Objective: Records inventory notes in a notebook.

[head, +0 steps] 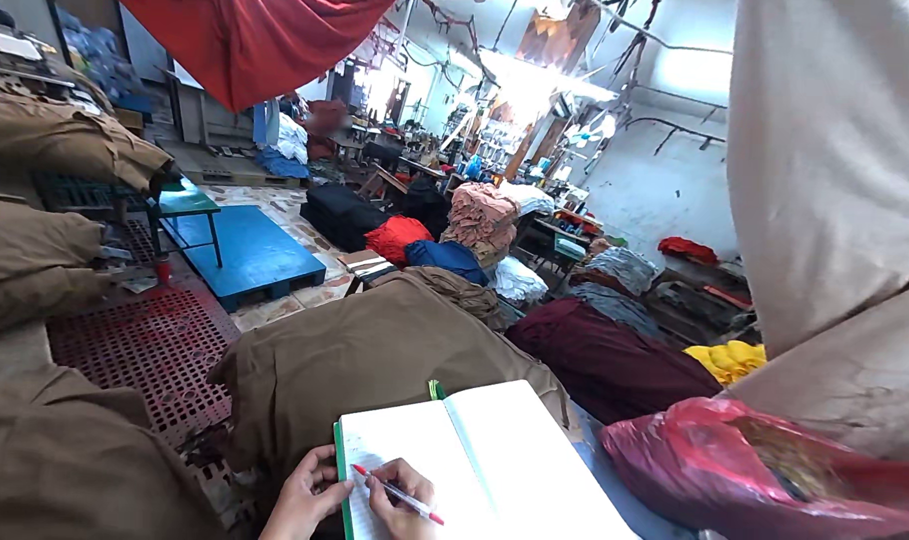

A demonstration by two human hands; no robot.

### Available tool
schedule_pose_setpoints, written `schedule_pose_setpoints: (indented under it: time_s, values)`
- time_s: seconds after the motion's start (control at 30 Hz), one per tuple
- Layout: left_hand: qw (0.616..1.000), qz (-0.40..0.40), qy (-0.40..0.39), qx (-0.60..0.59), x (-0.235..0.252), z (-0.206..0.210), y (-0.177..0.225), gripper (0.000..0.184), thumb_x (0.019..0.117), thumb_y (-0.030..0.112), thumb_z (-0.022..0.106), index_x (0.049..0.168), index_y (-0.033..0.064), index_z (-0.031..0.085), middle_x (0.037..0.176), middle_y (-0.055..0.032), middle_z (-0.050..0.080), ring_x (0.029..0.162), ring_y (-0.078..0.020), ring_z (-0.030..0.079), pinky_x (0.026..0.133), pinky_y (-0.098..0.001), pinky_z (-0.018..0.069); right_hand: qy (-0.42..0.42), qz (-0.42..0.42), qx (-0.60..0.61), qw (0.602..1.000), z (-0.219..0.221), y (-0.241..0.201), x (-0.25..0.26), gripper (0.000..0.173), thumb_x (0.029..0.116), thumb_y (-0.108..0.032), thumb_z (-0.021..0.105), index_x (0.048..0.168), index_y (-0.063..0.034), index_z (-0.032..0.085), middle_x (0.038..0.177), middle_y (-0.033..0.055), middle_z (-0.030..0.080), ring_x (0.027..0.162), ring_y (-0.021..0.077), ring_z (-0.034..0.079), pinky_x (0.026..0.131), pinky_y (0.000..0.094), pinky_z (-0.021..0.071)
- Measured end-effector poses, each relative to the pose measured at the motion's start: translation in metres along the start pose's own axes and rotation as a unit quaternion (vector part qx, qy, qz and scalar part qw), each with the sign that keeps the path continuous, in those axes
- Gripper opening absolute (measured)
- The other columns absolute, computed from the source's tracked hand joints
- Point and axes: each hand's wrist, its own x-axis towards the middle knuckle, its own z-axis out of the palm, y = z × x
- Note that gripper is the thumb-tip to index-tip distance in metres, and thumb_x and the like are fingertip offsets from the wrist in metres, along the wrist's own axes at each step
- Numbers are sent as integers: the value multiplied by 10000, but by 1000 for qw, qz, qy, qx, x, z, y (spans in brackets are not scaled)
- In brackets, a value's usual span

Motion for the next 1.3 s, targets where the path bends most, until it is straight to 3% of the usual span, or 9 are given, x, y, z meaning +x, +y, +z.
schedule_pose_setpoints:
  time_s: [1.17,1.3]
  values:
    - [1000,3,1,-1,0,1,-1,545,844,-70,739,1334,16,514,964,-119,729,823,-207,736,743,-351,631,5,-31,-80,996,3,1,-6,76,853,-21,693,872,52,703,730,86,658,569,45,571,535,180,494]
    - [1000,-5,6,0,-2,1,0,551,851,-76,734,1347,10,509,986,-130,725,846,-215,737,759,-360,634,20,-3,-16,1000,-5,-4,-6,62,873,2,690,906,53,703,765,66,707,596,13,601,558,172,511]
